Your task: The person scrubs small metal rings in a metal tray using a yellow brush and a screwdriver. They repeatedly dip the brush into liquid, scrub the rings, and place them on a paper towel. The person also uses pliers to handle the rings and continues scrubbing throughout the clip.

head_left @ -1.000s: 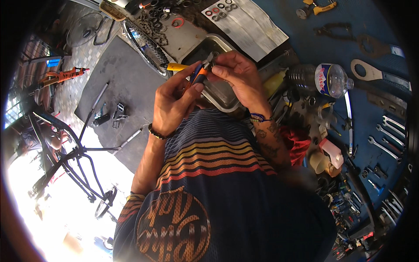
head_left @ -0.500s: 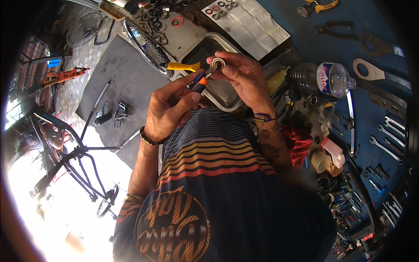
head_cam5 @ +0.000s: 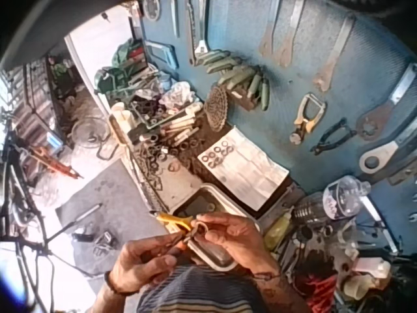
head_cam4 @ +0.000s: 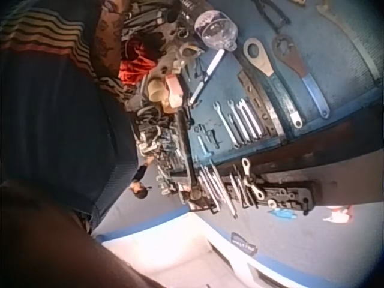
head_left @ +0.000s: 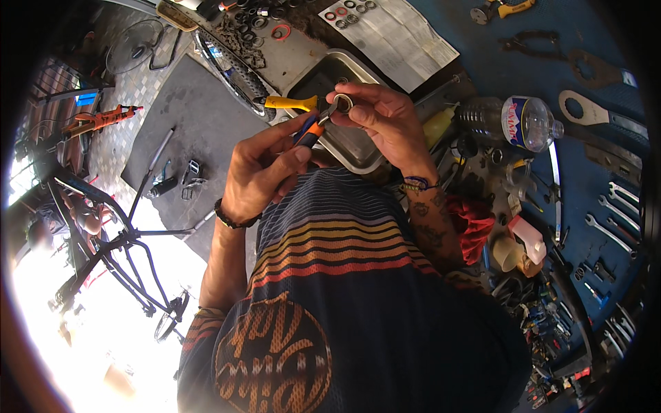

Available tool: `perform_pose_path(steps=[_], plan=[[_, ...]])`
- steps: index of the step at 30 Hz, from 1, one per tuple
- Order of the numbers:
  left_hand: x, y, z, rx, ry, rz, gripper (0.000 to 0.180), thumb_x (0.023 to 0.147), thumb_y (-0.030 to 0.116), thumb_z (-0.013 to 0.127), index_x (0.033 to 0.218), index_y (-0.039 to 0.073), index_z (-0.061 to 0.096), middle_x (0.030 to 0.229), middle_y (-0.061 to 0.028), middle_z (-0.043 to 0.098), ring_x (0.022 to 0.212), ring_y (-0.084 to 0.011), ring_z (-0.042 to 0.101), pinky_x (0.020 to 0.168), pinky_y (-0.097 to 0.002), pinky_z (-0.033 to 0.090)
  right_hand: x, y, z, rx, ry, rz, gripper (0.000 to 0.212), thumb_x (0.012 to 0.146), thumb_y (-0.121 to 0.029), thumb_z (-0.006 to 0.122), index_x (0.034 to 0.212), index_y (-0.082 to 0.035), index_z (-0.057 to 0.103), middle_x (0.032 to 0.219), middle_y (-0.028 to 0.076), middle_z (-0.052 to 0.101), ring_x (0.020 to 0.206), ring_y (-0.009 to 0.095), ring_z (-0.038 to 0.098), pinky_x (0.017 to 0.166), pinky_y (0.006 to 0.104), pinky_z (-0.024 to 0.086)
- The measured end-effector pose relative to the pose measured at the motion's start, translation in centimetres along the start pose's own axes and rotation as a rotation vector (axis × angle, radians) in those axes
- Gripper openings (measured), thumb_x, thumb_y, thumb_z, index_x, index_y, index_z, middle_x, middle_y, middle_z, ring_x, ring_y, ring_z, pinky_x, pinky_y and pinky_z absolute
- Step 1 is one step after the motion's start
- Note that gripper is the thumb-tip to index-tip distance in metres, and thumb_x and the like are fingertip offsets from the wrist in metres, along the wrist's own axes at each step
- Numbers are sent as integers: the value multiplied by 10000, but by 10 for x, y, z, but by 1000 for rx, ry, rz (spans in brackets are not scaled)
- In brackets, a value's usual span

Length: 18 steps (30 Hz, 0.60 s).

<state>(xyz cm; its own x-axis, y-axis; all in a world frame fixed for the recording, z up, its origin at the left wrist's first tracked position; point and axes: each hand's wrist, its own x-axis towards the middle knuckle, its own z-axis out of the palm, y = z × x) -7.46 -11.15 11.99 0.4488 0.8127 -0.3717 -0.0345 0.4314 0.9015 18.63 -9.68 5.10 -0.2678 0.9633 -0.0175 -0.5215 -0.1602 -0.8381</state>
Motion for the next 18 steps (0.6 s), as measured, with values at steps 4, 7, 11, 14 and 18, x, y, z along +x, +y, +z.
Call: perform_pose_path(steps=[4, 7, 11, 14, 18], plan=[[0, 4, -8, -8, -59, -38, 547, 1081, 126, 722, 1586, -39, 590, 927, -114, 788, 536, -34, 519, 461, -209, 370, -2, -2, -5, -22, 1, 43, 399, 1034, 31, 734, 1431, 7, 721, 1381, 186, 746, 1291, 297, 738, 1085, 422, 675], [0, 11, -13, -33, -99, -91, 543, 1086, 148, 722, 1581, -36, 597, 903, -92, 761, 533, -32, 513, 451, -205, 356, -3, -1, -4, -37, 0, -3, 387, 1011, 47, 748, 1395, 0, 748, 1357, 157, 761, 1274, 308, 746, 1073, 432, 688], [-1, 11, -13, -35, -101, -109, 539, 1088, 161, 726, 1576, -32, 605, 849, -53, 710, 531, -26, 505, 446, -203, 349, -5, -5, -4, -89, 3, 3, 376, 993, 64, 757, 1361, -10, 771, 1340, 137, 772, 1262, 312, 752, 1056, 438, 699], [-2, 13, -9, -17, -88, -110, 536, 1088, 165, 728, 1575, -26, 610, 851, -51, 712, 532, -25, 505, 443, -205, 344, -7, -5, -6, -109, 6, -2, 382, 981, 68, 769, 1353, -18, 778, 1338, 135, 774, 1259, 309, 753, 1053, 439, 700], [1, 12, -5, 34, -73, -86, 580, 1068, 171, 710, 1586, -56, 580, 803, -50, 674, 483, -31, 493, 424, -205, 347, -9, -4, -4, -121, 35, -11, 386, 970, 78, 776, 1344, -21, 784, 1343, 135, 773, 1260, 308, 753, 1049, 438, 700]])
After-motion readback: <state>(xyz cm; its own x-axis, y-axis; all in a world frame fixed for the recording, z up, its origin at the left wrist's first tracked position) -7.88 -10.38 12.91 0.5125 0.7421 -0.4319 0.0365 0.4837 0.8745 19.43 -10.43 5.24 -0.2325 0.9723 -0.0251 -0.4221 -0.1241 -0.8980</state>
